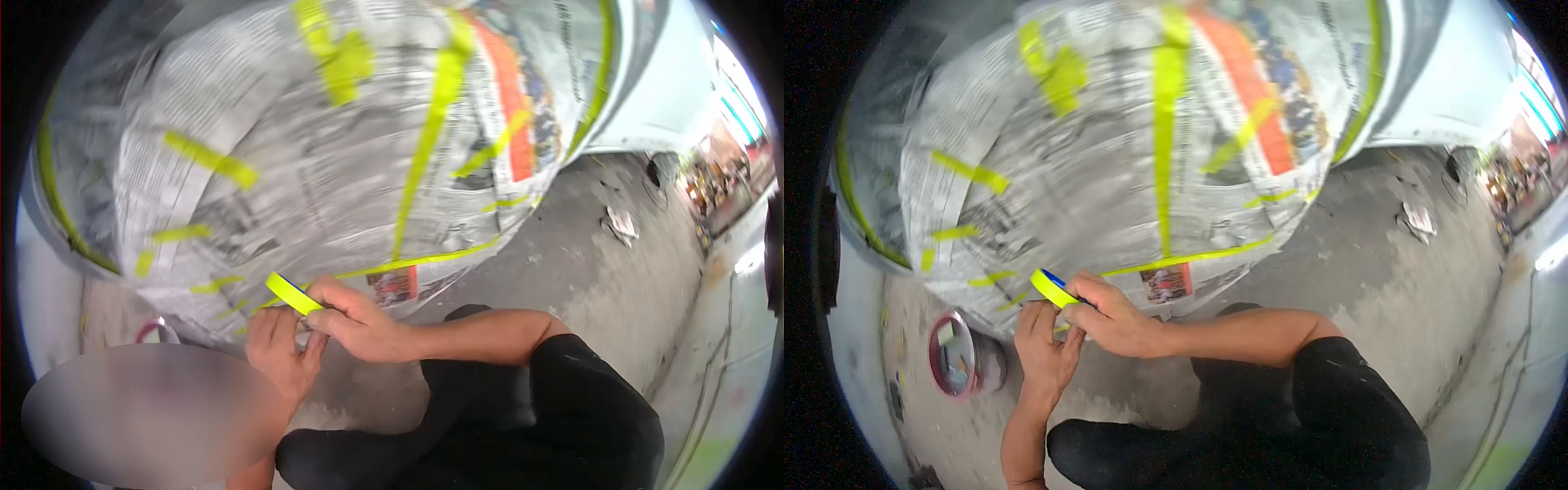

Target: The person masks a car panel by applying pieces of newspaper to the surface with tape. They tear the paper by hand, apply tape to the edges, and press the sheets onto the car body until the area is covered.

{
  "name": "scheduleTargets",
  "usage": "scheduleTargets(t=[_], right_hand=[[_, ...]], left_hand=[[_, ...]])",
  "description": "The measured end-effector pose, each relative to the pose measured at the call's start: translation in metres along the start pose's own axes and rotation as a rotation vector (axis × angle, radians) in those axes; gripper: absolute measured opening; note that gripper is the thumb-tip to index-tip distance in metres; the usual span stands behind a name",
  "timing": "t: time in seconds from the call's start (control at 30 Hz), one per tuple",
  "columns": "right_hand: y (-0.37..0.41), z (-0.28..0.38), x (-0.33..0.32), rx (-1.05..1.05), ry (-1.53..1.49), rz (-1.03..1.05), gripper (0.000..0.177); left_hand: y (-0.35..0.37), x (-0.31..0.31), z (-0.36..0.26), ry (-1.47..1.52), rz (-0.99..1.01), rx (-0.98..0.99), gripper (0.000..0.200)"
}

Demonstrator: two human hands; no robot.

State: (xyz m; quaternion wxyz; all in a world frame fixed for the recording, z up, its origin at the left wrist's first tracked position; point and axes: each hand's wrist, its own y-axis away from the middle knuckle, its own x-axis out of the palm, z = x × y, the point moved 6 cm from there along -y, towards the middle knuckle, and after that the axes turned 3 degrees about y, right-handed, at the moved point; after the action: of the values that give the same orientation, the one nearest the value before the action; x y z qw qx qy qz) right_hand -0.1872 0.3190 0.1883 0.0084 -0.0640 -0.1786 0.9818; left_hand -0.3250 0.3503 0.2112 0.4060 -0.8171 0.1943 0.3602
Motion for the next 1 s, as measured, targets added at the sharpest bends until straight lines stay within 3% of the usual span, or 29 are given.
scheduleTargets(t=[0.07, 0.2, 0.3, 0.43, 0.57, 0.77, 0.93, 1.0], right_hand=[[0.002, 0.015, -0.007, 0.114, -0.273, -0.065, 0.012], [0.007, 0.026, -0.027, 0.227, -0.455, -0.091, 0.008], [0.009, 0.015, -0.037, 0.135, -0.443, -0.101, 0.009], [0.015, 0.029, -0.054, -0.120, -0.216, -0.166, 0.014], [0.021, 0.038, -0.067, -0.204, -0.136, -0.186, 0.017], [0.029, 0.049, -0.078, 0.038, -0.365, -0.094, 0.017], [0.031, 0.054, -0.081, -0.039, -0.066, -0.092, 0.015], [0.033, 0.061, -0.081, -0.211, 0.187, -0.154, 0.015]], left_hand=[[-0.015, -0.001, -0.021, 0.003, -0.070, 0.063, 0.036], [-0.034, 0.006, -0.055, -0.123, -0.187, 0.263, 0.035], [-0.036, 0.014, -0.071, -0.240, -0.221, 0.304, 0.035], [-0.041, 0.024, -0.079, -0.213, -0.150, 0.276, 0.030], [-0.049, 0.030, -0.093, -0.145, -0.108, 0.273, 0.027], [-0.052, 0.039, -0.104, -0.140, -0.151, 0.321, 0.024], [-0.048, 0.034, -0.102, -0.152, -0.164, 0.345, 0.022], [-0.045, 0.034, -0.099, -0.125, -0.201, 0.360, 0.021]])
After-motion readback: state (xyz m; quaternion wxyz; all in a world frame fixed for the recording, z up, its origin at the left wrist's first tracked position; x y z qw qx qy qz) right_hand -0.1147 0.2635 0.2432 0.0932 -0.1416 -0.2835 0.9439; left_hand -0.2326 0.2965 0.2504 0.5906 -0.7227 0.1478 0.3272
